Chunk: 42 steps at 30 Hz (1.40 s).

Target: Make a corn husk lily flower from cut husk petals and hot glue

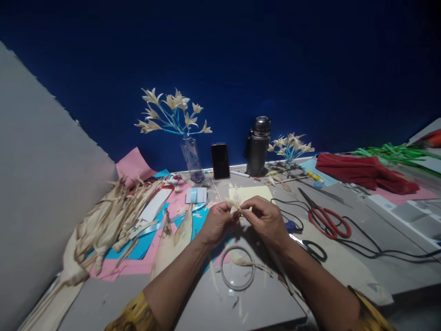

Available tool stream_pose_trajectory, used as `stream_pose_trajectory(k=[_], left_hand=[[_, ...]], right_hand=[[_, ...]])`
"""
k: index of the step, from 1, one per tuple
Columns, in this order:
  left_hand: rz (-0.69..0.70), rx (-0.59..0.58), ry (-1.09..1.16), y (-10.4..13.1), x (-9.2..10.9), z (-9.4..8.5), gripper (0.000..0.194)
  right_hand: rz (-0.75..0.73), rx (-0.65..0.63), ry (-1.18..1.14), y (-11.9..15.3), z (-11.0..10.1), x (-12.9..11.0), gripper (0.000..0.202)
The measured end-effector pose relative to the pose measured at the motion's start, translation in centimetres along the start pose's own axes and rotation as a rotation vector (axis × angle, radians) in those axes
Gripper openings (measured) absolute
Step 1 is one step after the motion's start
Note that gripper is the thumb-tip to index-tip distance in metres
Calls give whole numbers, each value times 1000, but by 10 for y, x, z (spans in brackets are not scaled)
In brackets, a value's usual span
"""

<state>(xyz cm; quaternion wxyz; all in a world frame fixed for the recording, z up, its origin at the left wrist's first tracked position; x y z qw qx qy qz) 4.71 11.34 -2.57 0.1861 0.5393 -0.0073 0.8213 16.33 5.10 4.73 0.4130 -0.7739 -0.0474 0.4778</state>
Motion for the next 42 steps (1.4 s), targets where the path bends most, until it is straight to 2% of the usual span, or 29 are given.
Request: stream_pose_trajectory(k=[12,21,26,28,32,34,36,39,42], left_hand=[[-9,12,-21,-3,-3,-2,33],[-1,-58,-13,1,-2,2,37],[45,4,-20,-2,7,-1,35],[63,34,-32,-4,8,-4,32],[80,55,-63,-10,3,-14,24],[91,45,-84,-14,0,-18,20],[107,34,-117,-16,-2,-20,17],[137,8,-182,-17,-3,-21,16],[151,4,-199,-17,-1,-22,16]], right_hand=[[-3,-2,-1,-1,0,-1,10],[8,-27,-26,-1,1,-3,7],[61,-3,29,-8,-15,-3,7],[30,-71,166,-11,-25,-1,8],[-84,-430,555,-2,-38,20,11],[-101,-618,667,8,-44,35,15],[-99,-746,718,18,-48,48,19],[-104,-803,748,23,-49,58,27],[-147,-806,796,24,-44,58,23]])
Point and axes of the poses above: each hand's wrist, its own y-axis away from the middle knuckle, its own z-axis out of the palm, x = y × z, the point moved 8 cm from there along -y, towards the middle knuckle, and after that the axes turned 15 degrees about x, right-handed, at the moved point
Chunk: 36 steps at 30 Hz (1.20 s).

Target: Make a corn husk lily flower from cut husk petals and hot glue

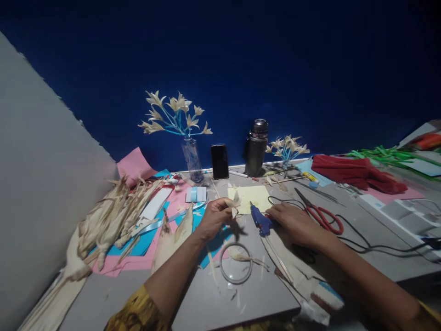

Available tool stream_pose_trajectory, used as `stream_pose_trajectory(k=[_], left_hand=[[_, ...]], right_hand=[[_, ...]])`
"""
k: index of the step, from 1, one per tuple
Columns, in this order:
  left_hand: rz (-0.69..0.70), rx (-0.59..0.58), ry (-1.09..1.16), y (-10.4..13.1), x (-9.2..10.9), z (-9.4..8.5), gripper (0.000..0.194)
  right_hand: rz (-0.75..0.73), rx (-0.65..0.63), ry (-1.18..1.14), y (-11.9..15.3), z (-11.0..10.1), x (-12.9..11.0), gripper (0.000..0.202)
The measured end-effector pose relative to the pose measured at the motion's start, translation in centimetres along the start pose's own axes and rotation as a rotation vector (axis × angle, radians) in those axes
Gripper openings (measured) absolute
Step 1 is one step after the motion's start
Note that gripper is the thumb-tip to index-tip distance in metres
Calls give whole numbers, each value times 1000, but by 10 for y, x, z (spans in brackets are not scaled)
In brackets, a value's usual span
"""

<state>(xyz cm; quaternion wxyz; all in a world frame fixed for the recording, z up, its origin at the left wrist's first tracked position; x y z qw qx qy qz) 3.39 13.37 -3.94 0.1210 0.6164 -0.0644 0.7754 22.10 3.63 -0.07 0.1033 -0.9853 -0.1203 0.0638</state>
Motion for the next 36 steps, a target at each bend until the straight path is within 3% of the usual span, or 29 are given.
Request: stream_pose_trajectory(k=[5,11,18,21,26,30,32,34,36], left_hand=[[-13,38,21,1,4,-1,16],[-31,75,96,5,17,4,33],[-61,96,161,5,17,2,38],[-77,104,197,5,15,3,38],[-85,102,212,3,16,2,36],[-94,150,194,-1,13,-5,38],[-83,135,184,0,11,-4,36],[-80,92,184,1,9,0,31],[-84,50,173,4,6,5,26]], right_hand=[[-21,19,40,-1,1,-5,19],[-21,101,-10,1,0,0,28],[-15,240,-184,6,-4,12,36],[64,218,-276,4,-4,20,35],[69,188,-399,-1,2,19,30],[187,311,-541,-8,-3,28,24],[289,428,-632,-13,-14,36,15],[372,528,-766,-20,-26,38,19],[461,510,-931,-31,-26,33,25]])
Point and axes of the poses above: each hand's wrist, its own y-axis away from the middle knuckle, its own z-axis out of the palm, x = y × z, the point moved 8 cm from there along -y, towards the middle knuckle, and after that the axes turned 15 degrees about x, right-handed, at the moved point
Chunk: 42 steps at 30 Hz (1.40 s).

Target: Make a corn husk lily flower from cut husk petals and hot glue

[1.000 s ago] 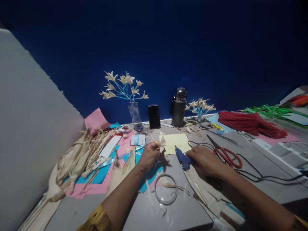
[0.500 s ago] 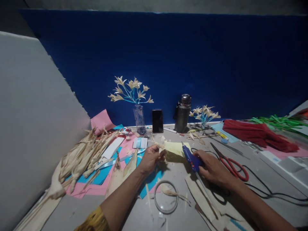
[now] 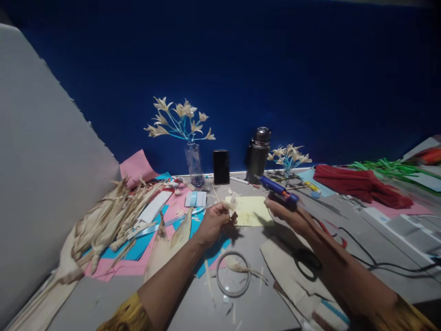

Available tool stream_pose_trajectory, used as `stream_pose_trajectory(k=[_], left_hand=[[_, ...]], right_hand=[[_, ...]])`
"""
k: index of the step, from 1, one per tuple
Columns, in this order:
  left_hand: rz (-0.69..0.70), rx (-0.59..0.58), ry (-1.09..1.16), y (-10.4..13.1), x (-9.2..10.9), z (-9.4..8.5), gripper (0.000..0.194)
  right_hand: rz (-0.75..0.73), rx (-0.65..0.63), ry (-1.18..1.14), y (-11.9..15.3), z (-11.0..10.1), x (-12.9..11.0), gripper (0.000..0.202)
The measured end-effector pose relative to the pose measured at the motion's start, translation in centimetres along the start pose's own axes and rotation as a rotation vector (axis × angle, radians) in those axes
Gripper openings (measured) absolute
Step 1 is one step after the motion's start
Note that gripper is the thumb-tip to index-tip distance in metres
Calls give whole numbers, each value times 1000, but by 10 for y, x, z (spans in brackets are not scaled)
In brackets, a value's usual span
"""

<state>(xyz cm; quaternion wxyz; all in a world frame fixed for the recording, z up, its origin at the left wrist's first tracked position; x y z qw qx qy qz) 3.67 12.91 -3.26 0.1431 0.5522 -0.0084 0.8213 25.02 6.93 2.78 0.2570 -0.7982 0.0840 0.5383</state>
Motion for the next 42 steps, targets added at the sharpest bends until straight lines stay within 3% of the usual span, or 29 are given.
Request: stream_pose_trajectory(k=[5,9,14,20,30,42], left_hand=[[-14,-89,-45,4,-7,7,22],[3,-126,-118,3,-11,6,20],[-30,-137,-121,5,-15,9,18],[-80,-70,-23,7,-13,11,25],[-39,-2,0,5,-10,8,21],[7,5,-54,0,-16,1,22]], right_hand=[[205,-59,-211,1,41,0,32],[254,-98,-310,6,58,4,33],[297,-79,-325,10,56,7,29],[337,-61,-393,12,59,9,23],[341,-17,-387,16,54,6,32],[369,-43,-359,26,56,-5,27]])
Point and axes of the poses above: each hand's wrist, its own y-axis away from the middle knuckle, its own z-axis out of the palm, x = y × z, the point moved 8 cm from there along -y, towards the middle knuckle, and after that the axes turned 15 degrees about x, right-handed, at the moved point
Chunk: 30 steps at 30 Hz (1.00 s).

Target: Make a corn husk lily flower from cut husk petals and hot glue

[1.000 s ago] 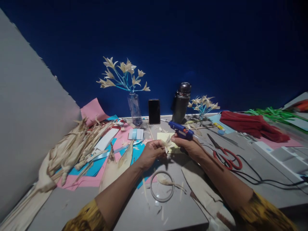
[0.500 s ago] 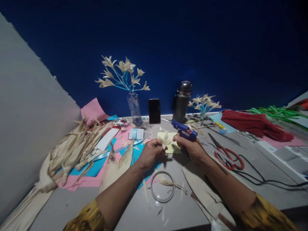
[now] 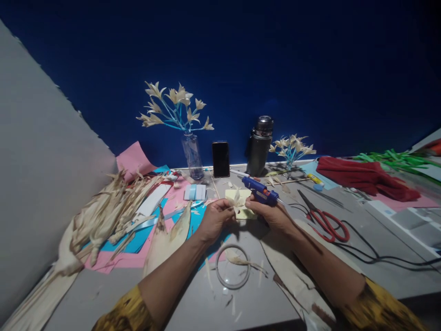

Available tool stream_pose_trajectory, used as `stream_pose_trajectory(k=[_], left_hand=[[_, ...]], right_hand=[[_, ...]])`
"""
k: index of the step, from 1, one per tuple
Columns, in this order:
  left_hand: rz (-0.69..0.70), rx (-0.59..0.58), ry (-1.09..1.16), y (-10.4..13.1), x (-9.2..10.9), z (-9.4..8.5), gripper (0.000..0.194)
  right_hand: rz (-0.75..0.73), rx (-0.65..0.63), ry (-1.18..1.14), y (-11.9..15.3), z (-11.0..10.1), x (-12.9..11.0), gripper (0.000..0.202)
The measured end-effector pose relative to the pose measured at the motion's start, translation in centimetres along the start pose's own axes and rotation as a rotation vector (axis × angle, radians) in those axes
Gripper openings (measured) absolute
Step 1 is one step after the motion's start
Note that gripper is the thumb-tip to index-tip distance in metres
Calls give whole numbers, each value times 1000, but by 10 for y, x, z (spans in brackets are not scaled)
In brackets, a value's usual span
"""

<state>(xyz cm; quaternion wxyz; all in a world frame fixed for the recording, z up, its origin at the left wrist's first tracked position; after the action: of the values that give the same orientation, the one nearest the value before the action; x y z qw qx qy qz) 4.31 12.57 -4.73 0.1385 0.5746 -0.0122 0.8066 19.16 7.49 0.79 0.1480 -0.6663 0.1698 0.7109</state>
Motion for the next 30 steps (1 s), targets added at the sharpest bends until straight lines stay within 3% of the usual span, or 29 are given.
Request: stream_pose_trajectory(k=[13,19,25,30], left_hand=[[60,61,-29,3,8,-2,21],[76,71,-31,-4,16,-10,15],[83,104,-12,-8,28,-16,16],[109,102,-42,-7,32,-16,18]], right_hand=[[28,-60,-81,-4,5,16,29],[-31,40,27,-9,-18,13,38],[-210,-138,183,3,-22,-16,38],[-247,-300,254,15,-13,-25,27]])
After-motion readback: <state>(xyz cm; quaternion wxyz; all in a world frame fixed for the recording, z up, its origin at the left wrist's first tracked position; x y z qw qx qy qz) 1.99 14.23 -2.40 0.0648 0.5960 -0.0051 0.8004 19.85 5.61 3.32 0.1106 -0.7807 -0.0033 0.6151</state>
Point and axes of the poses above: each hand's wrist, its own y-axis away from the middle knuckle, its own z-axis out of the palm, x = y × z, the point moved 8 cm from there along -y, towards the middle knuckle, and after that the axes turned 15 degrees about x, right-handed, at the moved point
